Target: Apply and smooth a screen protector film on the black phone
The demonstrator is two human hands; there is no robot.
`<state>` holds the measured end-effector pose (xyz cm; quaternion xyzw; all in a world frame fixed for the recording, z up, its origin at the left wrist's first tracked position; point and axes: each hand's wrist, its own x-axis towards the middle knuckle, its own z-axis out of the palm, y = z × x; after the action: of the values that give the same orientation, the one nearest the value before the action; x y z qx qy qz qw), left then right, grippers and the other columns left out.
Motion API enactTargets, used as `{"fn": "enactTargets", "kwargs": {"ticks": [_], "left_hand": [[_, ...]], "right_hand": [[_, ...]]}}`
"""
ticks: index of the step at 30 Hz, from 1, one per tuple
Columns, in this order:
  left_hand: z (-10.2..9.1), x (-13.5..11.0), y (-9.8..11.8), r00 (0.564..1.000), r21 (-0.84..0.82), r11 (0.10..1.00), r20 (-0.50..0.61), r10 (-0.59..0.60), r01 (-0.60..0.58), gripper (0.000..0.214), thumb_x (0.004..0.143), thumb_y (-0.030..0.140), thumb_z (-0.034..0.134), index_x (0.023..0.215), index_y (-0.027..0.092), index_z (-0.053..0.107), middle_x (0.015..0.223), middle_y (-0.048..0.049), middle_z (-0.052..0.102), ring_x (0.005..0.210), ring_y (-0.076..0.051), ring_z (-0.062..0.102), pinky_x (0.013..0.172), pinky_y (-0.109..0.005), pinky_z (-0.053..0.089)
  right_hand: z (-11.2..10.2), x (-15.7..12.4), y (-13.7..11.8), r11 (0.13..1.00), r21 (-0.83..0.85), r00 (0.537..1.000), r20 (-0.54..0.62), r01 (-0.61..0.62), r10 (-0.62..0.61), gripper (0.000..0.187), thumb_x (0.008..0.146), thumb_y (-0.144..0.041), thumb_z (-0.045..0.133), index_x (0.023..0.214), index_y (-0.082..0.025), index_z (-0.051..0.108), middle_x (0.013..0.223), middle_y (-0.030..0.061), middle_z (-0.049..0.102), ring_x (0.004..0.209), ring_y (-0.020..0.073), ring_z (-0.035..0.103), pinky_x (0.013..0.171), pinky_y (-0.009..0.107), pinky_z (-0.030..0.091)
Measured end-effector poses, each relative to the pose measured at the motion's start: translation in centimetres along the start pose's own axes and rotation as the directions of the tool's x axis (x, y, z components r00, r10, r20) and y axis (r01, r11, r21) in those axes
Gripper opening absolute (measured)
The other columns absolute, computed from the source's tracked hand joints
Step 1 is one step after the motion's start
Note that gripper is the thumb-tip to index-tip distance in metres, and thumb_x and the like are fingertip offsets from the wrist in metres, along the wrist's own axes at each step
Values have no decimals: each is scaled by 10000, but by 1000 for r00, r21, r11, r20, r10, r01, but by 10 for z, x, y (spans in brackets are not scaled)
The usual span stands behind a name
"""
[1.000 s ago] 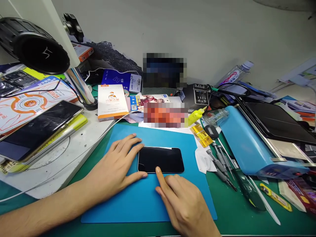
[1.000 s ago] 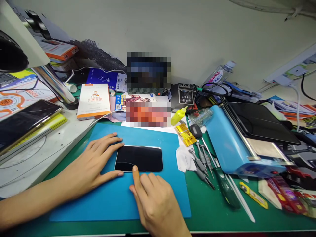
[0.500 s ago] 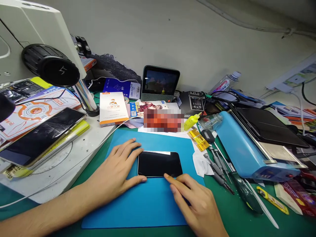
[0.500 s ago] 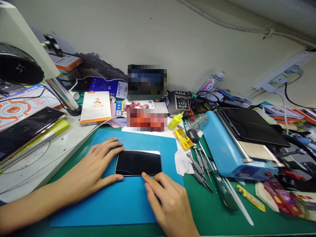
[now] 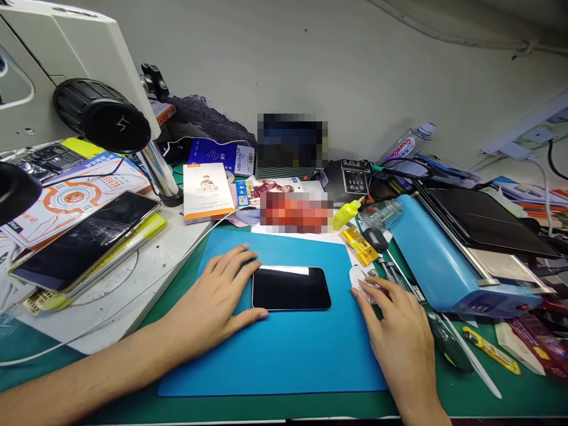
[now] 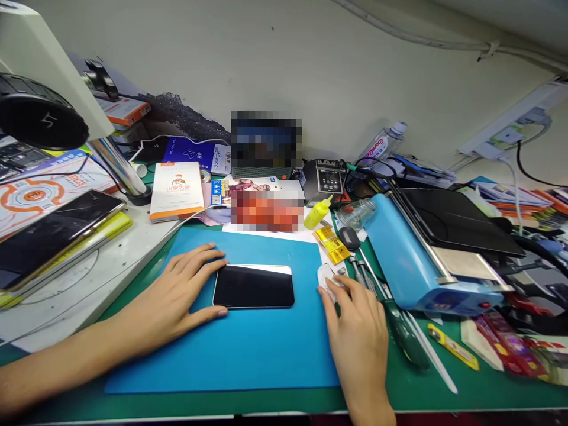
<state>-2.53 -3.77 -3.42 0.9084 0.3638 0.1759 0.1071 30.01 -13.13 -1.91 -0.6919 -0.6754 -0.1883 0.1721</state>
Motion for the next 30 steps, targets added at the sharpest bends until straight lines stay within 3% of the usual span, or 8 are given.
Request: {"fn": "enactTargets", "kwargs": {"ticks": [5, 8, 11, 15, 21, 25, 28, 30], "left_hand": [[1, 0, -1, 1000, 32, 999, 0, 25, -25, 659, 1002, 636, 552, 1481, 197, 441, 1539, -150, 524, 1510, -359, 393, 1152, -548, 433], [2, 1, -1, 999, 50, 998, -3, 36, -36, 661, 1004, 639, 546, 1477, 190, 437, 1528, -153, 530, 1497, -358, 408, 1137, -547, 440], [3, 1, -1, 999, 56, 998, -4, 34, -33, 662, 1004, 638, 548, 1475, 187, 436, 1525, -153, 532, 1497, -357, 406, 1133, -545, 437], [4, 1, -1, 999, 53, 998, -17, 39, -38, 654, 1002, 647, 544, 1460, 191, 444, 1517, -146, 538, 1495, -349, 407, 1131, -537, 433], [4, -2, -3, 999, 42, 998, -7, 44, -43, 606, 1021, 600, 541, 1467, 204, 436, 1520, -136, 524, 1508, -335, 386, 1135, -529, 422], [4, -1, -3, 998, 38, 998, -17, 54, -54, 638, 1011, 629, 543, 1463, 194, 434, 1514, -146, 537, 1496, -343, 402, 1131, -528, 418], [2, 0, -2, 999, 17, 999, -5, 48, -48, 648, 1006, 638, 546, 1463, 192, 436, 1521, -148, 541, 1504, -346, 394, 1134, -530, 410], [0, 0, -1, 999, -18, 999, 15, 32, -32, 669, 996, 651, 555, 1472, 197, 432, 1539, -142, 529, 1516, -347, 375, 1146, -539, 395]], "right_hand": [[-7, -7, -32, 979, 202, 990, -138, 25, 3, 160, 1032, -246, 633, 1124, -176, 744, 1123, 97, 768, 1015, 256, 714, 929, 443, 554], [-8, -17, -57, 940, 294, 985, -44, 171, -166, 266, 1028, -146, 612, 1278, -177, 699, 1283, 86, 754, 1237, 252, 672, 1050, 431, 531], [-8, -26, -69, 933, 244, 960, 27, 265, -280, 426, 1036, -124, 575, 1462, -117, 579, 1452, 96, 668, 1437, 268, 542, 1203, 477, 428], [-9, -32, -88, 923, 206, 935, 81, 323, -346, 489, 1050, -178, 549, 1524, -64, 505, 1552, 99, 569, 1514, 283, 448, 1303, 521, 279], [-11, -26, -130, 910, 284, 932, 108, 304, -345, 466, 1053, -218, 527, 1507, -110, 548, 1604, 47, 500, 1521, 264, 439, 1304, 480, 312], [-14, -28, -103, 923, 221, 930, 123, 314, -346, 479, 1053, -196, 524, 1527, -128, 527, 1594, 27, 515, 1534, 289, 415, 1309, 540, 280], [-13, -34, -69, 943, 161, 944, 111, 291, -310, 510, 1054, -190, 527, 1557, -120, 484, 1566, 51, 552, 1550, 302, 385, 1308, 570, 254], [-11, -36, -60, 951, 149, 954, 94, 270, -286, 528, 1056, -185, 524, 1572, -96, 453, 1561, 82, 558, 1550, 296, 387, 1303, 559, 270]]}}
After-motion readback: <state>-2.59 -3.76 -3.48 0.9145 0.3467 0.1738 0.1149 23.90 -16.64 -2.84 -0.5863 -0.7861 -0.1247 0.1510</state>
